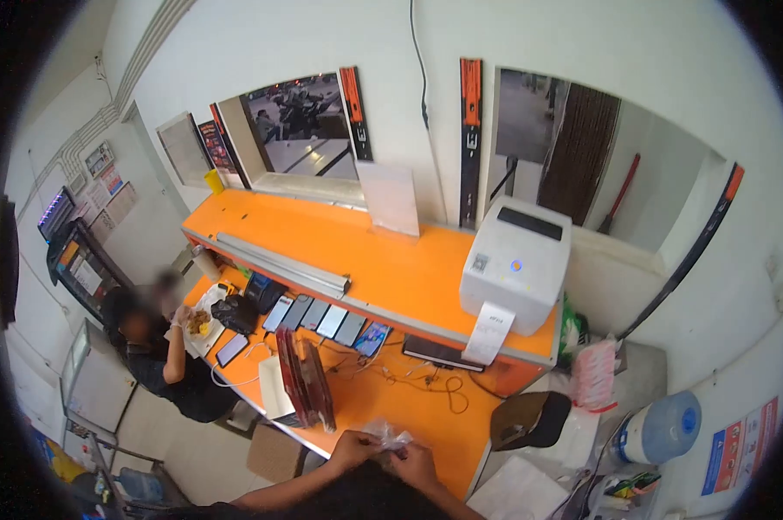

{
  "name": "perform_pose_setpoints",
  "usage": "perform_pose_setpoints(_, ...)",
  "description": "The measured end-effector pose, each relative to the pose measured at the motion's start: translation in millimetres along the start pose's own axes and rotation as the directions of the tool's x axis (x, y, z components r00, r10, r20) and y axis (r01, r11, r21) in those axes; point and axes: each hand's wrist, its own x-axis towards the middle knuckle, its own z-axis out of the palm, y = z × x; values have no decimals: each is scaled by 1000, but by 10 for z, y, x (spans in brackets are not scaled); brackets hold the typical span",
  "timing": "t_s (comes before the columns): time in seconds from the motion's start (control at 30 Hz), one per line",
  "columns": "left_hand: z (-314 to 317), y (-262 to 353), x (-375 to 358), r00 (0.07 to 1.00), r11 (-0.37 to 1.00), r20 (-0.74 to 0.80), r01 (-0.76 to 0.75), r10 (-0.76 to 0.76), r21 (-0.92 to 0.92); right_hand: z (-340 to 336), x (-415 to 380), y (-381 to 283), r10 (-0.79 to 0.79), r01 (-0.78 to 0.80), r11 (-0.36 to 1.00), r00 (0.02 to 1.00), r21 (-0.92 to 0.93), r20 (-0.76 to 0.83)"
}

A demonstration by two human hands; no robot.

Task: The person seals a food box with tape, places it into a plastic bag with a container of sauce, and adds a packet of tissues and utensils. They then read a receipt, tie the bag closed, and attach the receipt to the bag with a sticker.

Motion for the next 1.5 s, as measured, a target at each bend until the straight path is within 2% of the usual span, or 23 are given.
perform_pose_setpoints(0.23,-12,47,55,997,995,79,4,4,-100,-20,-43,-15,82,-84,991,996,100,26)
perform_pose_setpoints(0.4,17,151,-31,991,985,55,-117,125,-130,-129,18,-302,198,-196,969,980,149,5)
perform_pose_setpoints(0.47,45,223,-104,971,968,-26,-238,237,-84,-105,52,-237,314,-319,947,943,26,114)
perform_pose_setpoints(0.57,130,-52,2,928,930,-71,-360,365,73,-93,-8,-218,208,-206,978,976,-37,70)
perform_pose_setpoints(0.7,138,-131,89,926,931,-100,-363,363,20,-49,-86,-162,188,-200,977,970,72,153)
perform_pose_setpoints(0.77,120,-46,46,848,850,-86,-510,522,132,-59,-141,-104,104,-154,947,977,282,183)
perform_pose_setpoints(0.8,104,-17,41,852,852,-74,-507,518,130,-27,-147,-39,116,-164,944,977,285,178)
perform_pose_setpoints(0.87,56,15,46,869,856,4,-488,495,172,81,-149,103,40,-140,850,979,509,202)
perform_pose_setpoints(0.9,53,11,62,875,860,26,-480,483,175,137,-182,149,58,-153,840,979,520,195)
perform_pose_setpoints(0.97,95,25,107,861,853,-51,-491,506,178,119,-181,32,78,-260,846,924,465,375)
perform_pose_setpoints(1.03,89,87,113,875,864,-23,-473,484,170,-28,-145,-167,94,-248,883,925,399,367)
perform_pose_setpoints(1.07,53,170,113,876,868,-21,-473,481,153,-86,-74,-72,14,-134,930,943,343,332)
perform_pose_setpoints(1.13,-144,474,112,913,822,81,-397,400,408,-403,69,-29,-78,6,946,974,323,211)
perform_pose_setpoints(1.17,-221,546,257,884,827,57,-456,464,329,-707,171,-162,-83,35,931,989,364,119)
perform_pose_setpoints(1.2,-270,642,412,854,825,22,-509,520,246,-1131,243,-439,-26,10,982,996,188,84)
perform_pose_setpoints(1.23,-323,1007,489,820,781,18,-551,572,294,-1347,324,-575,-42,60,981,994,185,-101)
perform_pose_setpoints(1.27,-261,1104,764,787,790,-89,-599,611,129,-1557,445,-717,-38,77,987,965,142,-260)
perform_pose_setpoints(1.3,-251,1858,609,823,828,-105,-542,558,145,-1688,597,-693,-48,108,985,918,132,-393)
perform_pose_setpoints(1.33,-156,2031,863,661,673,-131,-715,739,191,-1812,725,-809,-44,87,994,879,68,-474)
perform_pose_setpoints(1.37,-9,2289,1030,723,719,-115,-690,681,-85,-1900,853,-929,-51,63,998,833,3,-551)
perform_pose_setpoints(1.4,188,2500,1240,741,736,-142,-670,657,-92,-1967,1001,-974,-47,57,998,836,2,-547)
perform_pose_setpoints(1.47,361,2678,1569,749,744,-172,-660,640,-105,-2075,1267,-1034,-273,158,959,730,-234,-627)
perform_pose_setpoints(1.5,390,2738,1694,838,829,-12,-541,545,-141,-2093,1350,-1026,-283,161,956,726,-246,-627)
